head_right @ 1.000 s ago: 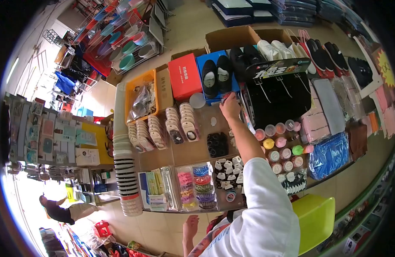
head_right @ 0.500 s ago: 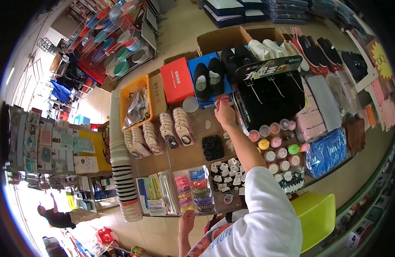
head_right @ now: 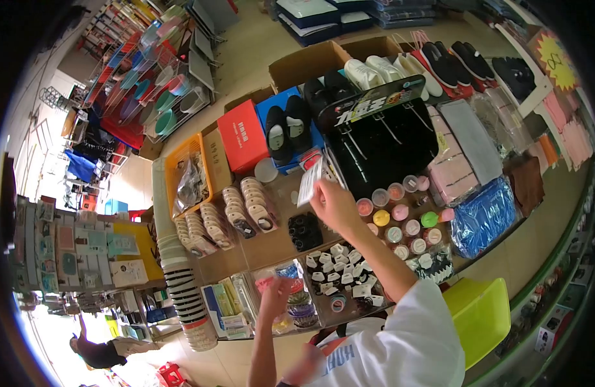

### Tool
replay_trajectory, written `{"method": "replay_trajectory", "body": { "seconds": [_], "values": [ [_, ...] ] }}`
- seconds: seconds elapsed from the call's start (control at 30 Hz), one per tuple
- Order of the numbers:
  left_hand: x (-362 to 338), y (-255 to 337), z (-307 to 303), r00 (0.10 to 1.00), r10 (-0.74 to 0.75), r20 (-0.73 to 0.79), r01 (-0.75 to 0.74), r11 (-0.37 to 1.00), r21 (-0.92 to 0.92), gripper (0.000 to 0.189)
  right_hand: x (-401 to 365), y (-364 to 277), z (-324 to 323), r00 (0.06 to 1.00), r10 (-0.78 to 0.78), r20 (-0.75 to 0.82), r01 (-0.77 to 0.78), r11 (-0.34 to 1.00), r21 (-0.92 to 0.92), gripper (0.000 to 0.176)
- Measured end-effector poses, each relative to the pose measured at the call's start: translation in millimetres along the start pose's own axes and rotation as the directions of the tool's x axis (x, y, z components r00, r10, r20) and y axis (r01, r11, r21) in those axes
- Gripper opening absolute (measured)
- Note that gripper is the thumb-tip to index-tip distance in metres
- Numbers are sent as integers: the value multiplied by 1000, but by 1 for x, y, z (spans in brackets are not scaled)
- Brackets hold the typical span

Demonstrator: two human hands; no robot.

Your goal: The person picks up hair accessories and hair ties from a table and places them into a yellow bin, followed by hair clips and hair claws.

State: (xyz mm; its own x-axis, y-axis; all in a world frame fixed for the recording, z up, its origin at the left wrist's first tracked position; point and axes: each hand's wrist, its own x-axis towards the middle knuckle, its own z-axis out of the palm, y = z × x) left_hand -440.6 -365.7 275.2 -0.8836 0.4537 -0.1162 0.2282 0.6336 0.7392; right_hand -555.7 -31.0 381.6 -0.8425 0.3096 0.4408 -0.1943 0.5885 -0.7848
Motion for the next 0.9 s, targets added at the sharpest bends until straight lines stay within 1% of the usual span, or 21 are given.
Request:
{"method": "replay_trajectory", "body": {
  "seconds": [0.07, 0.13, 0.17, 0.2, 0.23, 0.27, 0.3, 0.33, 0.37, 0.4, 0.43, 0.47, 0.5, 0.6, 0.7, 0.8, 0.83, 0.87, 0.9],
  "values": [
    [57, 32, -11, 997, -67, 33, 70, 990, -119, 17, -29, -20, -39, 996, 14, 84, -21, 997, 78, 10],
    [119, 59, -17, 998, -30, 57, 35, 994, -99, 19, -70, -26, -64, 951, 265, 158, -290, 943, 164, 8],
    [146, 50, -8, 989, 140, 55, -142, 989, 35, 20, -82, -33, -82, 928, 310, 205, -344, 926, 155, 8],
    [174, 48, 1, 998, 52, 45, -46, 991, -128, 21, -93, -40, -97, 900, 355, 253, -398, 906, 146, 8],
    [197, 64, 3, 994, -47, 95, 69, 968, -241, 22, -109, -43, -106, 892, 379, 245, -423, 892, 159, 8],
    [224, 66, 12, 987, -89, 137, 125, 951, -283, 24, -124, -44, -112, 884, 403, 239, -446, 878, 172, 8],
    [250, 56, 27, 975, -132, 181, 185, 929, -319, 25, -139, -45, -116, 846, 464, 264, -528, 798, 289, 8],
    [283, 5, 60, 995, 35, 97, -19, 986, -167, 30, -152, -44, -118, 803, 517, 295, -596, 696, 401, 8],
    [302, -7, 75, 997, 35, 65, -25, 989, -146, 34, -159, -43, -121, 759, 560, 331, -644, 575, 504, 8],
    [322, -18, 90, 999, 34, 32, -30, 992, -126, 37, -162, -40, -125, 737, 579, 348, -665, 532, 524, 8],
    [329, 3, 91, 987, -151, 50, 159, 955, -251, 39, -164, -38, -129, 714, 598, 364, -685, 486, 543, 8],
    [334, 23, 92, 940, -328, 93, 338, 868, -363, 40, -166, -36, -133, 690, 616, 379, -701, 439, 562, 9],
    [341, 24, 97, 914, -394, 95, 397, 821, -410, 48, -169, -30, -133, 711, 611, 348, -670, 437, 600, 10],
    [352, 24, 106, 876, -478, 63, 471, 819, -327, 48, -172, -18, -137, 690, 659, 299, -677, 442, 588, 9],
    [340, 44, 99, 895, -443, 55, 442, 860, -255, 46, -170, -12, -142, 645, 706, 291, -701, 396, 593, 8],
    [336, 24, 102, 983, -181, 42, 184, 979, -87, 29, -175, -2, -144, 645, 688, 332, -706, 372, 603, 10],
    [335, 18, 104, 992, -119, -31, 116, 991, -70, 23, -177, 0, -143, 625, 692, 361, -711, 314, 630, 15],
    [332, 12, 104, 993, -97, -62, 91, 992, -85, 22, -176, -2, -141, 661, 667, 344, -686, 351, 638, 17],
    [325, 22, 95, 993, -73, -93, 63, 993, -99, 22, -175, -5, -138, 697, 640, 324, -657, 388, 646, 20]
  ]
}}
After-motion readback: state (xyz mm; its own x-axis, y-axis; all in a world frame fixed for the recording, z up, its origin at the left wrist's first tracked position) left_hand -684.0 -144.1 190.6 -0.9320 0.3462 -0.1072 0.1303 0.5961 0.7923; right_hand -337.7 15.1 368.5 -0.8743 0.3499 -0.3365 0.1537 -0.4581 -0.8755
